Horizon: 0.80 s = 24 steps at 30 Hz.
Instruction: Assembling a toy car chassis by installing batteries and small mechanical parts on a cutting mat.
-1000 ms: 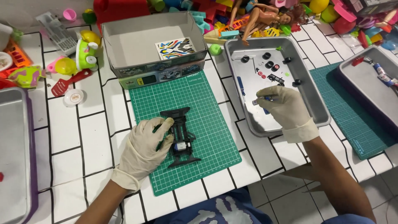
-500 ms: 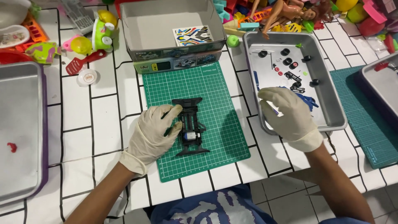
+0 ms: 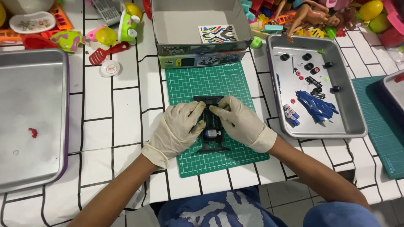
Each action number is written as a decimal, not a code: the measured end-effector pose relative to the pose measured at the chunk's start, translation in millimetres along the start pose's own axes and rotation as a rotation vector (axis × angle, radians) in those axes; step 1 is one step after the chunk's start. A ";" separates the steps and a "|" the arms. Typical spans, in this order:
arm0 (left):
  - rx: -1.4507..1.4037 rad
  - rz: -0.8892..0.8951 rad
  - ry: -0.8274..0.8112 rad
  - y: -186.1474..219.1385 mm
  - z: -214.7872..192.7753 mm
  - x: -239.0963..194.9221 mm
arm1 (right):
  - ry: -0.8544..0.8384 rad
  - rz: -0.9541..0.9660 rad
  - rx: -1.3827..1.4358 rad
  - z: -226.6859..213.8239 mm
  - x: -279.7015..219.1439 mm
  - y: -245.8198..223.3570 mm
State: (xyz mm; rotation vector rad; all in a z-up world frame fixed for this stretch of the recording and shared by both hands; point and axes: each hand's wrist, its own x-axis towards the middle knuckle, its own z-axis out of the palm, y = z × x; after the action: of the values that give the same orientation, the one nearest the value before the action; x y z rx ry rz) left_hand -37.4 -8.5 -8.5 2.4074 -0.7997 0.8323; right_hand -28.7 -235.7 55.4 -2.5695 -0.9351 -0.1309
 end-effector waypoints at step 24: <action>0.008 -0.075 -0.038 7.6 5.7 1.6 | 0.277 0.003 0.469 22.9 1.2 8.3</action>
State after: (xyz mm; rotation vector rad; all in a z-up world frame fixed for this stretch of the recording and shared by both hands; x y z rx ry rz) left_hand -39.1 -17.8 -9.8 2.4510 -0.7166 0.7650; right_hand -23.6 -231.6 31.9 -2.0581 -0.7512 -0.2294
